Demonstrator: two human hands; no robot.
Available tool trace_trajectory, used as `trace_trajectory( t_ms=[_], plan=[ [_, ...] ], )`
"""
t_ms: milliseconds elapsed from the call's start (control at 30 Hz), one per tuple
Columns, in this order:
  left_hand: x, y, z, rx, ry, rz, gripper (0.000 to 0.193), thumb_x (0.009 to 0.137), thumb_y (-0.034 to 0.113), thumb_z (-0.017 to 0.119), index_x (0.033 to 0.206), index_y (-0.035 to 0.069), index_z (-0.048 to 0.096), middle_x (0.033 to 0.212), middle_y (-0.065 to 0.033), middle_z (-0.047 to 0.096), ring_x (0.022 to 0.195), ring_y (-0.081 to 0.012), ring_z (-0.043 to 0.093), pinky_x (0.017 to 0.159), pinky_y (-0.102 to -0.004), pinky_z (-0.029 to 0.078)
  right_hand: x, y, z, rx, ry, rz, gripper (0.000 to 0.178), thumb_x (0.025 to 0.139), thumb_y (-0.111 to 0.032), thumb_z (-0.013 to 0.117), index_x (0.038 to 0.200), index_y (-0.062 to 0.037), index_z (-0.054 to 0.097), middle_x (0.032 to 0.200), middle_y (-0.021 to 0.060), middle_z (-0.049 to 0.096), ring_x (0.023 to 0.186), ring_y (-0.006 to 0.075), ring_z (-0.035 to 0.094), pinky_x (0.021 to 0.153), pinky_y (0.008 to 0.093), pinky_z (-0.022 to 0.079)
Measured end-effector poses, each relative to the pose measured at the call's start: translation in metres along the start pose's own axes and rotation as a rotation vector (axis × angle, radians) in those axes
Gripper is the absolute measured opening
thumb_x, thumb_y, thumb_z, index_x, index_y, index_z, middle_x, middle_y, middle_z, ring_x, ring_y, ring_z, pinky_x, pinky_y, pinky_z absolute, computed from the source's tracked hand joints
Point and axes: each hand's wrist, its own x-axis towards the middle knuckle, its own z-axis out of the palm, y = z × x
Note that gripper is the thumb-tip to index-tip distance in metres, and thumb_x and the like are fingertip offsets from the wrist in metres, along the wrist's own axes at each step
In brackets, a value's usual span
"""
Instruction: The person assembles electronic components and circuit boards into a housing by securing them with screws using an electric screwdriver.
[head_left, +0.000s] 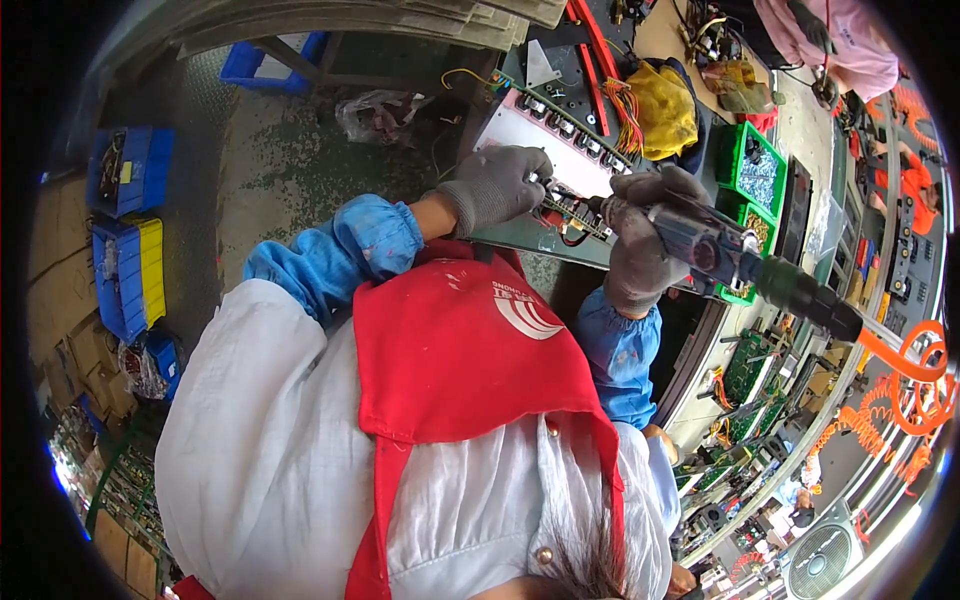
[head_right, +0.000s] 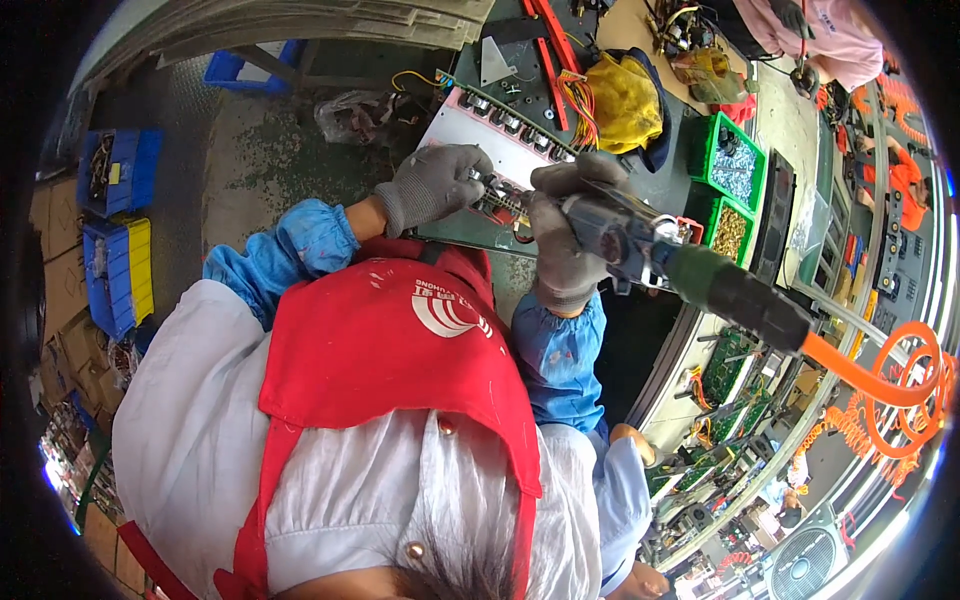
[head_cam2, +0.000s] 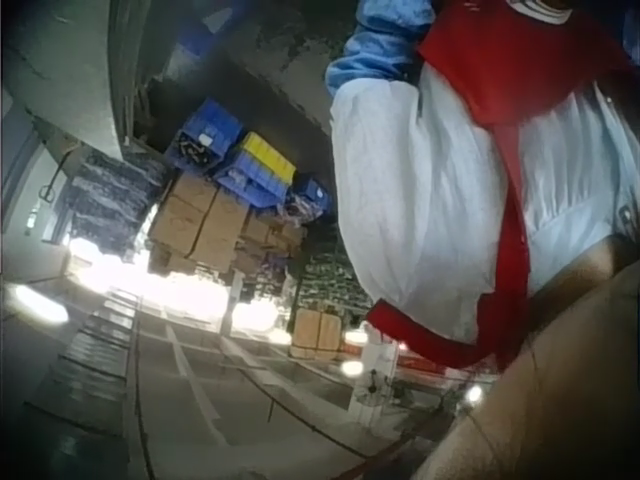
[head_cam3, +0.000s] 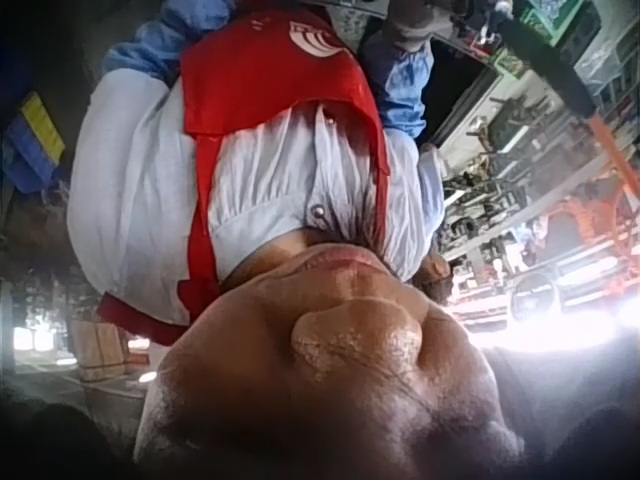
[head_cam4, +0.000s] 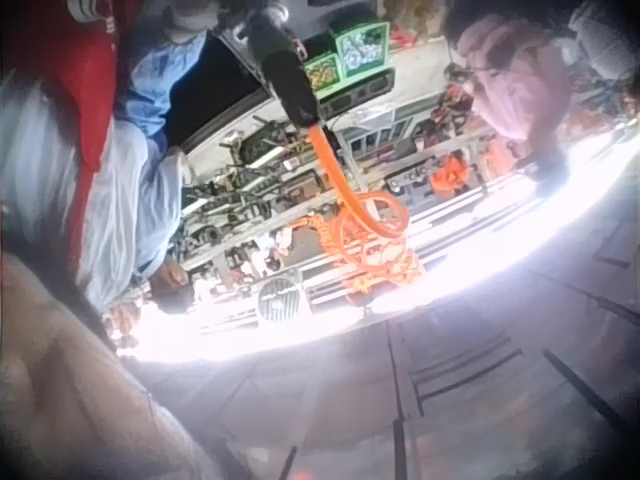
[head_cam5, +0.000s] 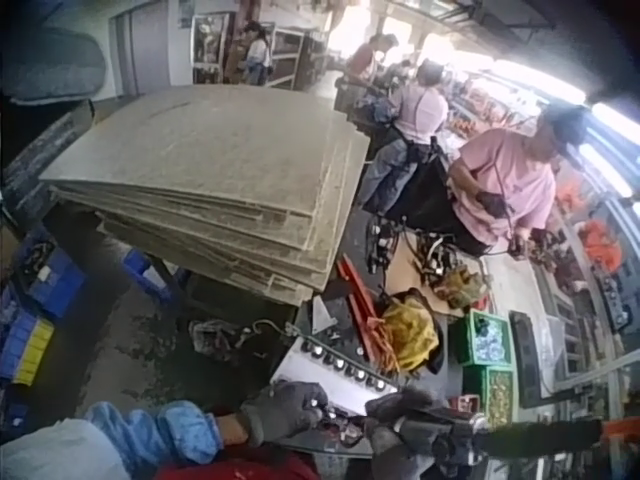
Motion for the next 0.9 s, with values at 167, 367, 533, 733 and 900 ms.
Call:
trace_trajectory(
  t_ms=[167,367,533,733,900],
  plan=[
    [-0.006,0.014,-0.009,-0.05,-0.064,-0.043,0.038,0.081,0.023,0.062,0.116,0.008,0.06,0.081,-0.0118,0.064,0.076,-0.0223,0.063,0.071,-0.037,0.05,0.006,-0.02,0.001,0.065,-0.008,-0.105,0.057,0.065,-0.006,0.066,0.12,0.0018,0.055,0.082,0.0122,0.062,0.076,0.0291,0.063,0.073,0.0419,0.053],
    [-0.004,-0.007,0.003,-0.105,-0.062,0.157,0.034,0.086,0.022,0.06,0.116,0.006,0.059,0.092,-0.013,0.067,0.083,-0.0193,0.064,0.076,-0.034,0.05,0.012,-0.026,-0.002,0.21,-0.15,-0.145,0.058,0.069,-0.008,0.068,0.124,0.0001,0.054,0.083,0.0113,0.061,0.078,0.0274,0.061,0.076,0.0466,0.05],
    [-0.019,-0.018,-0.011,-0.262,-0.034,0.097,0.028,0.087,0.023,0.059,0.106,0.003,0.061,0.092,-0.0119,0.066,0.079,-0.0191,0.065,0.073,-0.033,0.052,0.016,-0.023,0.01,0.16,-0.087,-0.15,0.057,0.068,-0.007,0.068,0.122,0.0018,0.054,0.083,0.0115,0.061,0.076,0.0278,0.062,0.075,0.0454,0.05],
    [-0.036,-0.02,-0.024,-0.926,-0.141,-0.379,0.022,0.088,0.023,0.057,0.095,0.003,0.059,0.079,-0.0035,0.06,0.065,-0.009,0.06,0.051,-0.0219,0.048,0.011,0.001,0.027,0.115,-0.059,-0.106,0.056,0.066,-0.007,0.069,0.12,0.0015,0.055,0.083,0.0118,0.063,0.077,0.0285,0.064,0.075,0.042,0.054],
    [-0.036,-0.017,-0.023,-0.798,-0.05,-0.34,0.017,0.091,0.021,0.054,0.085,0.005,0.058,0.067,0.0011,0.05,0.054,-0.0069,0.049,0.049,-0.023,0.042,0.012,0.009,0.032,0.089,-0.057,-0.05,0.055,0.065,-0.002,0.065,0.119,-0.0003,0.056,0.083,0.0107,0.063,0.077,0.0271,0.065,0.074,0.0402,0.055]
  ],
)
